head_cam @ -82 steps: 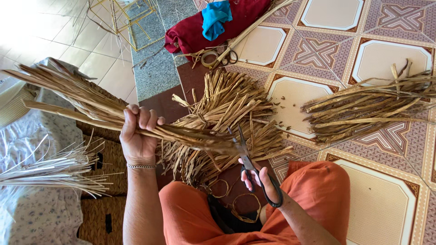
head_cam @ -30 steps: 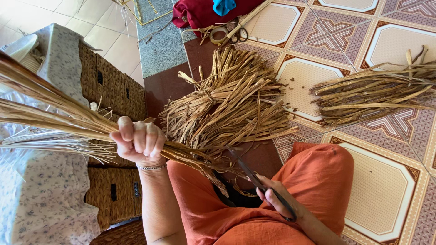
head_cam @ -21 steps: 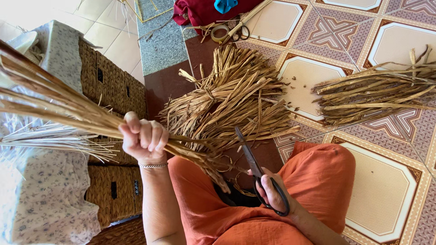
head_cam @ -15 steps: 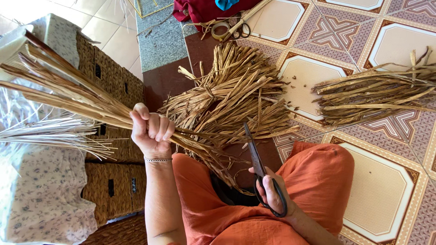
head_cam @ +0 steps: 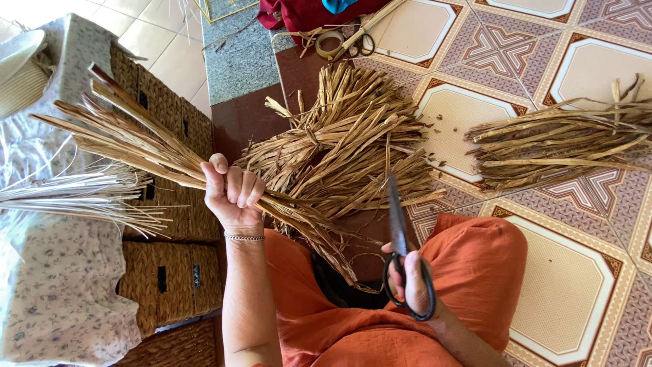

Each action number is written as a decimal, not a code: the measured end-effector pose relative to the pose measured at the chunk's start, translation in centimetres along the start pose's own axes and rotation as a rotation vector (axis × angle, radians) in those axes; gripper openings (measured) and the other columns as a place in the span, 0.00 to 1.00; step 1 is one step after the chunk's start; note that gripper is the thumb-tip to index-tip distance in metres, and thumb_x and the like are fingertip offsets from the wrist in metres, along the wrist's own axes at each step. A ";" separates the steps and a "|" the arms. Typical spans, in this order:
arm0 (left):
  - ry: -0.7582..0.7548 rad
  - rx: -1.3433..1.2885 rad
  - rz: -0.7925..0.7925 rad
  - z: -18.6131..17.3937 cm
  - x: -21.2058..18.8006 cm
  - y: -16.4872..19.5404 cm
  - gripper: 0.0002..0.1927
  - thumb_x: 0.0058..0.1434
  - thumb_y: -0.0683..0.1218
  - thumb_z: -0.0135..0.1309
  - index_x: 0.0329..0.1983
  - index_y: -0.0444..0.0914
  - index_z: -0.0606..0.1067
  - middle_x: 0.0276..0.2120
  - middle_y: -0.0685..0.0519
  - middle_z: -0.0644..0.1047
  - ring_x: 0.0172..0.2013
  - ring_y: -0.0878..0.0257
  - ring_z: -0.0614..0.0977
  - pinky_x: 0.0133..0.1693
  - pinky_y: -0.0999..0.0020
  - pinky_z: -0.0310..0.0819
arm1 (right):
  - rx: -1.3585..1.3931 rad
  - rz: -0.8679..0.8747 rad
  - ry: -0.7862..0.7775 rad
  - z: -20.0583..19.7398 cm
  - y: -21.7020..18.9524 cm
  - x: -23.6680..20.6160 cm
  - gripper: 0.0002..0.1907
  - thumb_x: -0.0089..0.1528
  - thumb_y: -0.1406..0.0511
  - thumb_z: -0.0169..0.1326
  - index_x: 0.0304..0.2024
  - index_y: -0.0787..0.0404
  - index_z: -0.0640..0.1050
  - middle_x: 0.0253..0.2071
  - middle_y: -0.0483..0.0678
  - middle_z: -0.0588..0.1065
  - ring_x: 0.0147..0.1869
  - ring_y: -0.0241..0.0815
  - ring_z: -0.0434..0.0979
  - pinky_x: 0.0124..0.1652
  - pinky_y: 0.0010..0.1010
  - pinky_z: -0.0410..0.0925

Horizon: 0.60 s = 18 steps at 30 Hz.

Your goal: The person sits on the floor and uses shears to trim bundles of dried plant stalks. They repeatedly gather stalks, cut them to a uniform length, and place the trimmed pieces into a pile.

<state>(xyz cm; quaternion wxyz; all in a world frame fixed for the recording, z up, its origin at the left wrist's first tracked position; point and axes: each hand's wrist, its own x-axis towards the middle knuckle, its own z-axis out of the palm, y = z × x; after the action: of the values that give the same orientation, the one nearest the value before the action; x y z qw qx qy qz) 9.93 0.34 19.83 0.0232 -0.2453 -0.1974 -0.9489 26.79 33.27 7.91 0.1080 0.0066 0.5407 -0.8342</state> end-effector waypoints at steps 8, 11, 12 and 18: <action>0.127 -0.066 0.050 -2.0 0.7 -0.5 0.22 0.81 0.56 0.38 0.41 0.38 0.74 0.15 0.61 0.58 0.15 0.71 0.54 0.18 0.74 0.53 | -0.120 -0.201 -0.051 -1.6 -1.3 -1.0 0.42 0.68 0.39 0.35 0.65 0.67 0.66 0.26 0.39 0.67 0.22 0.27 0.62 0.21 0.19 0.58; 0.167 0.033 0.032 -2.2 1.5 -1.2 0.20 0.82 0.56 0.45 0.40 0.39 0.75 0.17 0.62 0.59 0.15 0.72 0.57 0.19 0.75 0.55 | -0.206 -0.072 0.048 -1.8 -0.5 -0.1 0.36 0.68 0.44 0.42 0.64 0.65 0.68 0.25 0.39 0.67 0.22 0.28 0.62 0.22 0.21 0.59; 0.278 0.102 0.026 -2.1 1.7 -1.4 0.18 0.80 0.55 0.47 0.39 0.39 0.75 0.17 0.62 0.60 0.16 0.72 0.58 0.20 0.75 0.57 | -0.251 0.009 0.133 -1.9 0.1 1.0 0.34 0.66 0.46 0.45 0.63 0.64 0.70 0.24 0.40 0.67 0.22 0.28 0.62 0.21 0.22 0.58; 0.701 0.370 0.037 -0.2 4.7 -1.8 0.13 0.72 0.52 0.53 0.34 0.40 0.73 0.17 0.60 0.64 0.19 0.69 0.65 0.27 0.69 0.69 | -0.769 0.194 0.304 -3.2 3.6 7.8 0.24 0.64 0.51 0.57 0.52 0.63 0.76 0.22 0.42 0.70 0.25 0.32 0.71 0.27 0.28 0.66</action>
<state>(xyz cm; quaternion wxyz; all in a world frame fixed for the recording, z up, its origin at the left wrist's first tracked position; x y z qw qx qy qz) 5.46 2.19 21.27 0.1500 0.0985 -0.3407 -0.9229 19.57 33.35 2.33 0.0996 0.1396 0.8193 -0.5471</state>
